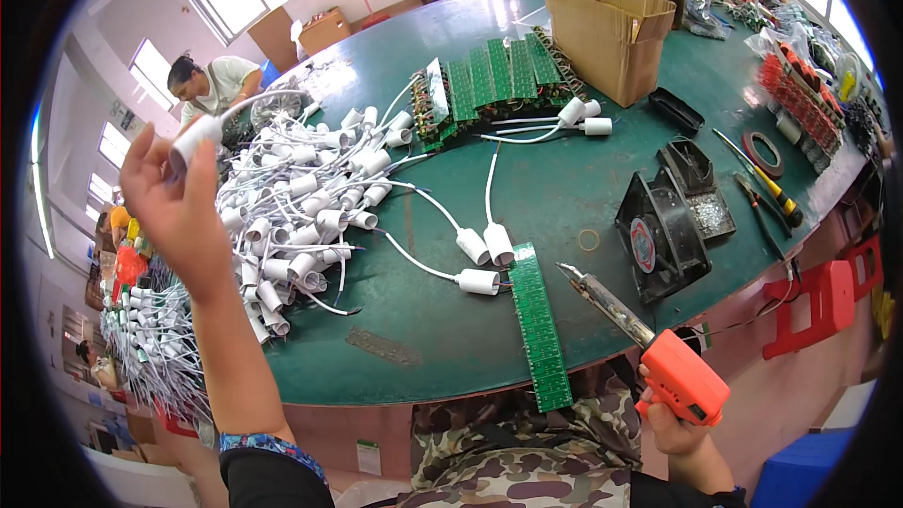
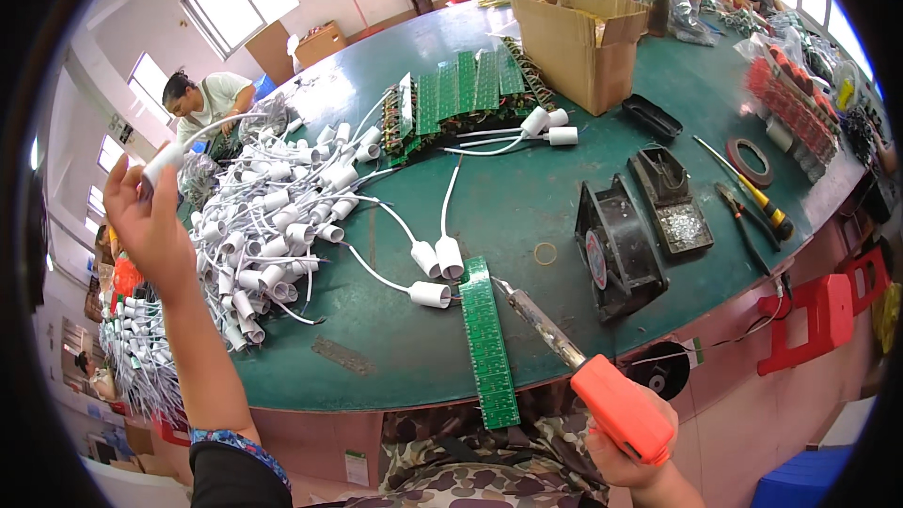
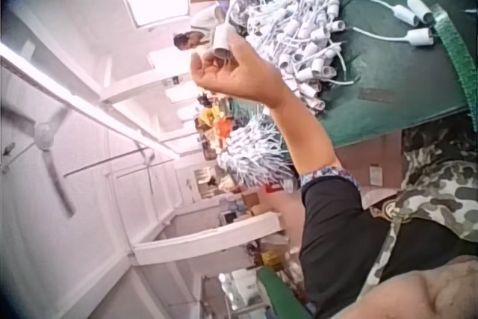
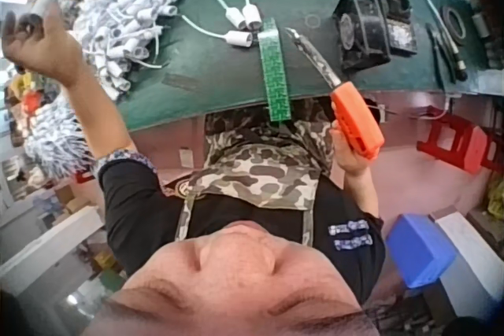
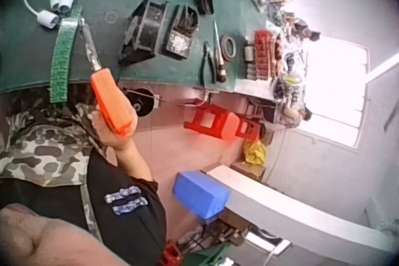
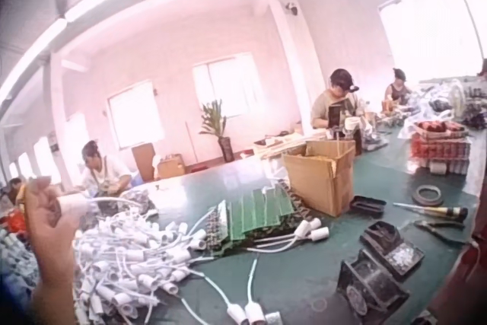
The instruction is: The person solders wire connections from lamp socket assemblies onto a circuit board strip using a soldering gun.
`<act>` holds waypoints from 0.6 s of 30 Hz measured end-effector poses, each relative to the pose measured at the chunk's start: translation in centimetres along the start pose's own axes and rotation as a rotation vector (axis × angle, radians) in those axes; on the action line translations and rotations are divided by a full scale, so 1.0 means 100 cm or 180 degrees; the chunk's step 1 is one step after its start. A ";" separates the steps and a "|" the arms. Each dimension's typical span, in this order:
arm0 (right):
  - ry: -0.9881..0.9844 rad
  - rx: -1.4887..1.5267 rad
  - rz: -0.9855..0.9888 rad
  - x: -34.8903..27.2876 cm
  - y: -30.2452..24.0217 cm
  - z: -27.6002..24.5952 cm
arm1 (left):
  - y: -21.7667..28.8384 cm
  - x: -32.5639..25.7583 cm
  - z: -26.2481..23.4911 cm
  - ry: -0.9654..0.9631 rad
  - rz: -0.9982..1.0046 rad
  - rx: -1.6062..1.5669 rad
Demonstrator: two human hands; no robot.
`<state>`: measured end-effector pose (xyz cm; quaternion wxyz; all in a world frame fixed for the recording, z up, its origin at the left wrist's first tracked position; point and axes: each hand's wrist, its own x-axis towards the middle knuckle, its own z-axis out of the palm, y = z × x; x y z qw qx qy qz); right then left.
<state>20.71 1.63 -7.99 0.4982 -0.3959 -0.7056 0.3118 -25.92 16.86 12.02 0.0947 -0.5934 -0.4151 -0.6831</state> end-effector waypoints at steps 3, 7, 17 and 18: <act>-0.0163 0.0225 0.0279 -0.007 0.003 -0.004 | 0.043 -0.032 -0.001 -0.1326 0.0821 0.1019; 0.0482 0.0466 0.0528 0.007 -0.012 0.012 | 0.059 -0.115 0.022 -0.3134 0.0432 0.0848; 0.0361 0.0223 0.0653 0.000 -0.012 0.013 | 0.032 -0.196 0.047 -0.3163 -0.0673 0.0039; 0.0377 0.0265 0.0732 0.000 -0.013 0.014 | 0.033 -0.198 0.048 -0.3161 -0.0682 0.0030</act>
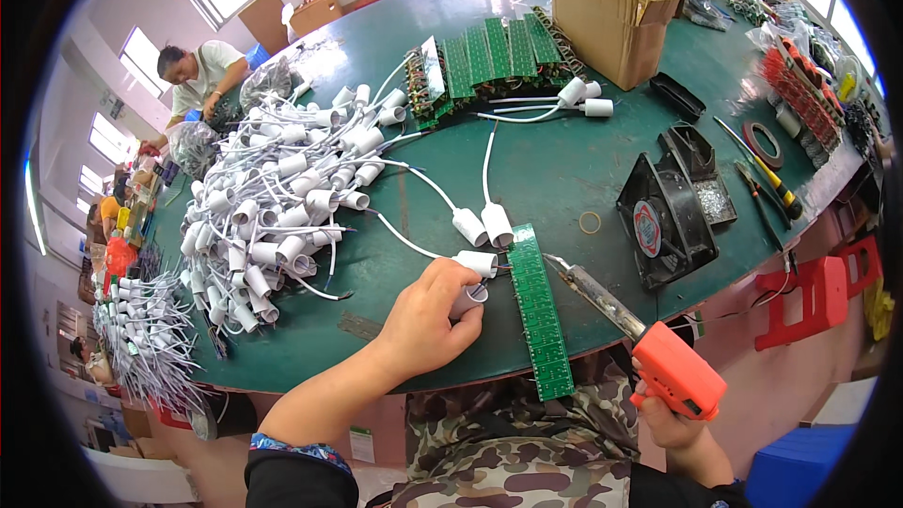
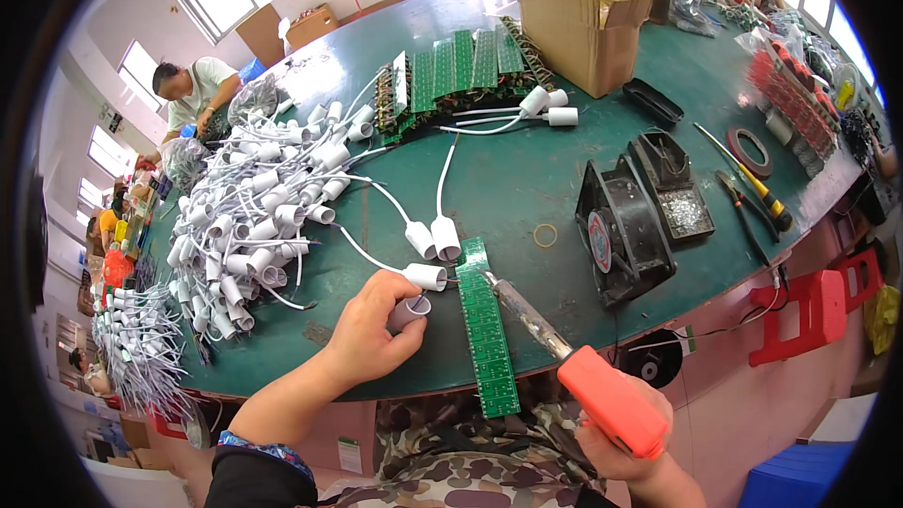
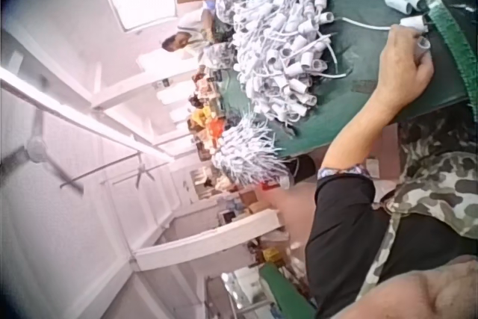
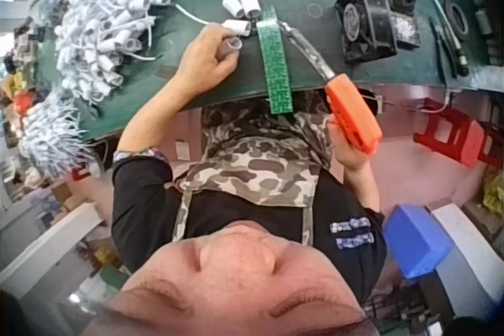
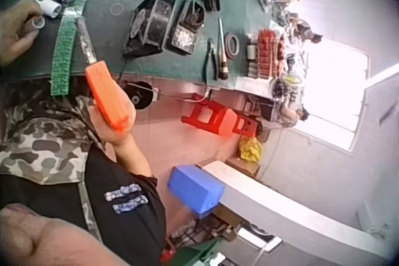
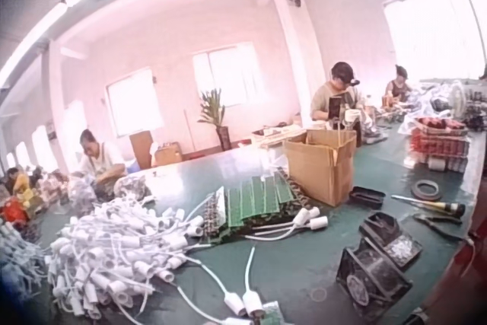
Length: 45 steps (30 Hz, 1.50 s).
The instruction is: The person solders wire connections from lamp socket assemblies onto a circuit board strip using a soldering gun.
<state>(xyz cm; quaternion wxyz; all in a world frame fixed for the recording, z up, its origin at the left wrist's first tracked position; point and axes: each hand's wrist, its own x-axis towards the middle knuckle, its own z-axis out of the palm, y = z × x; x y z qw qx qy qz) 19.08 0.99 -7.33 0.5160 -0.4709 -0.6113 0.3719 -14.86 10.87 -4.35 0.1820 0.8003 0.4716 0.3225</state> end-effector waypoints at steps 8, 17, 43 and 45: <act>-0.0070 -0.0080 -0.0208 0.005 -0.001 0.002 | -0.001 0.000 0.011 0.0394 0.0071 -0.0106; -0.0242 -0.0228 -0.0345 0.008 0.007 -0.001 | -0.002 0.007 0.022 0.0511 0.0834 0.0599; -0.0812 -0.0057 -0.0809 0.021 0.030 0.007 | -0.008 0.017 0.034 0.0470 0.1198 0.1518; -0.0728 -0.0018 -0.0811 0.018 0.033 0.009 | -0.008 0.017 0.034 0.0467 0.1198 0.1501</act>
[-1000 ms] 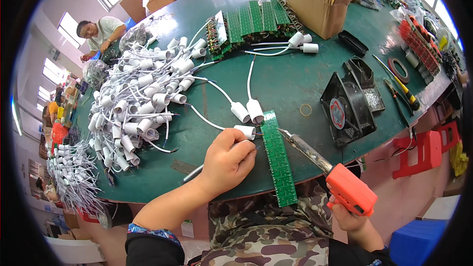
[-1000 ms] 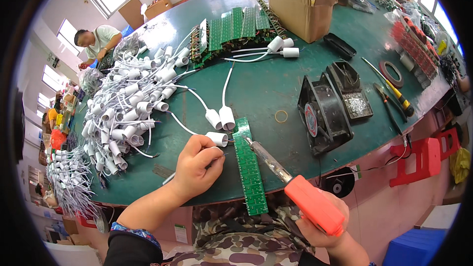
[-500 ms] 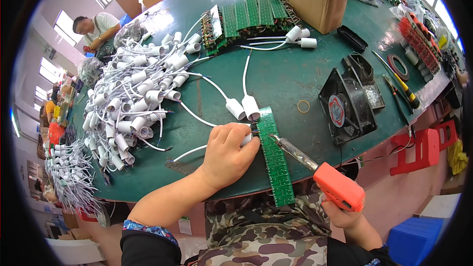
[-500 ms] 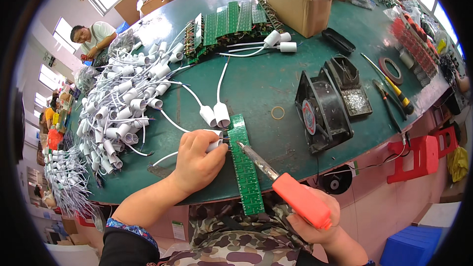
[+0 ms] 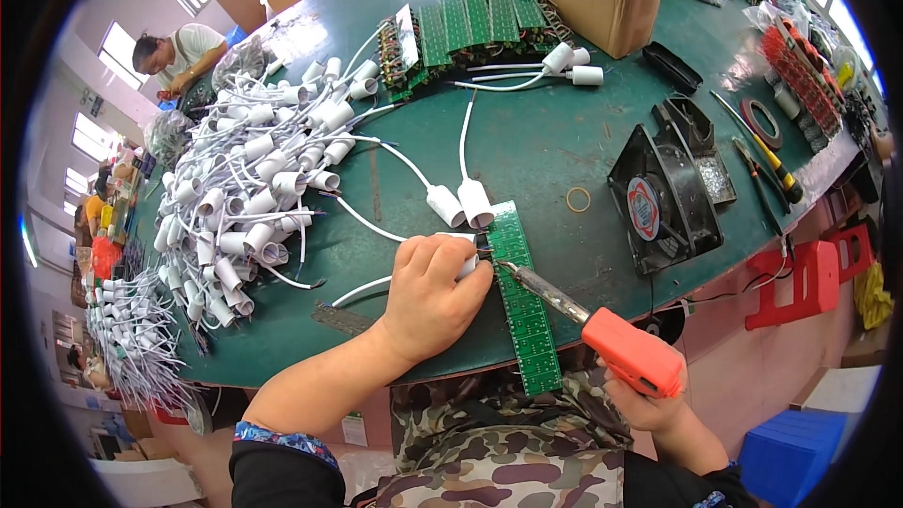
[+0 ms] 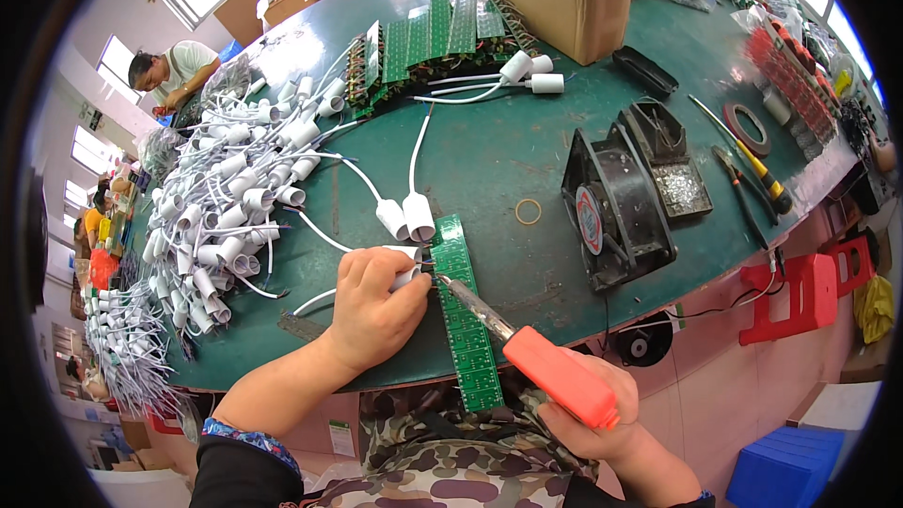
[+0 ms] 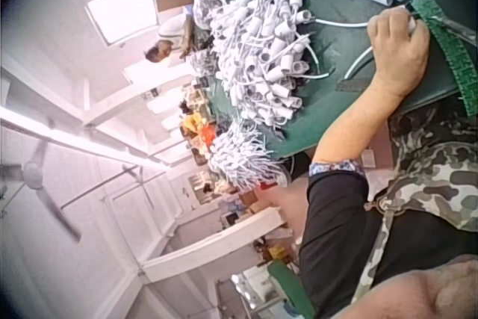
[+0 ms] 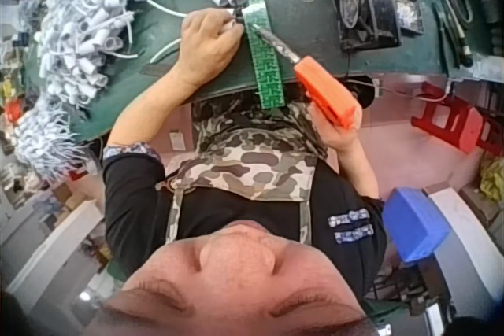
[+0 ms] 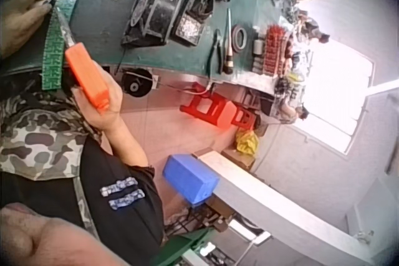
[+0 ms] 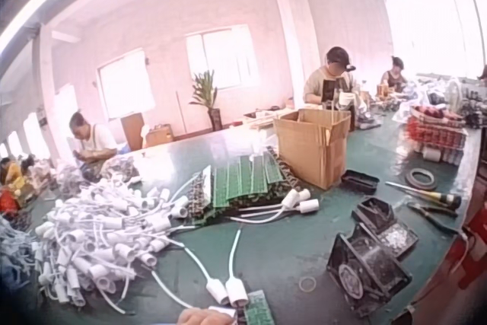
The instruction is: The person solders wire connections from lamp socket assemblies onto a circuit board strip using a soldering gun.
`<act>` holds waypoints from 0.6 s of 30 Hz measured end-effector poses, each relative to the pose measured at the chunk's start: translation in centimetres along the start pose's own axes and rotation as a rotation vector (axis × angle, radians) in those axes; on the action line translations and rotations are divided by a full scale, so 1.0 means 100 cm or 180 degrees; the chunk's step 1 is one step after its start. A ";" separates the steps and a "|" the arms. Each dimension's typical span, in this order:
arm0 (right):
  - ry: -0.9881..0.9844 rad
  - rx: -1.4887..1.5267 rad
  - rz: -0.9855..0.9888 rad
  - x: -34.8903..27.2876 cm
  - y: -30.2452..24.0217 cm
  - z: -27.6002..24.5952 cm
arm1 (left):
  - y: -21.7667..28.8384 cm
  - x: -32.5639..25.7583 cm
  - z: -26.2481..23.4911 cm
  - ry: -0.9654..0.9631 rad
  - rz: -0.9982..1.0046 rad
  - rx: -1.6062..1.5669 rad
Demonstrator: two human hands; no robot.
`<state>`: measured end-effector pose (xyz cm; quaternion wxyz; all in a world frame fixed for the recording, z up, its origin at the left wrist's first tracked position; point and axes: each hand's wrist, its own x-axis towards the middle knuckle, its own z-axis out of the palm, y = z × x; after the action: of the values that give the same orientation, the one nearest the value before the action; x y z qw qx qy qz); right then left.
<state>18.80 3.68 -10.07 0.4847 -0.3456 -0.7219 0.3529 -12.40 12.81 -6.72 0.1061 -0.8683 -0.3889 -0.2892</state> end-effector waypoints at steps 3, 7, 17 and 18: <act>-0.0032 0.0034 0.0013 0.001 0.002 0.001 | 0.000 -0.001 0.000 -0.0009 -0.0010 -0.0013; -0.0031 0.0094 0.0119 -0.001 0.003 0.002 | 0.001 0.000 0.000 -0.0022 -0.0012 -0.0016; -0.0091 -0.0088 0.0064 0.003 -0.002 0.000 | 0.003 0.004 0.001 0.0054 -0.0025 0.0117; -0.0102 -0.0139 0.0057 0.003 -0.002 0.000 | 0.003 0.003 0.000 0.0051 -0.0024 0.0114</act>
<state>18.72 3.87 -9.76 0.4622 -0.3569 -0.7339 0.3470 -11.97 12.81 -6.55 0.1237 -0.8624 -0.3963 -0.2896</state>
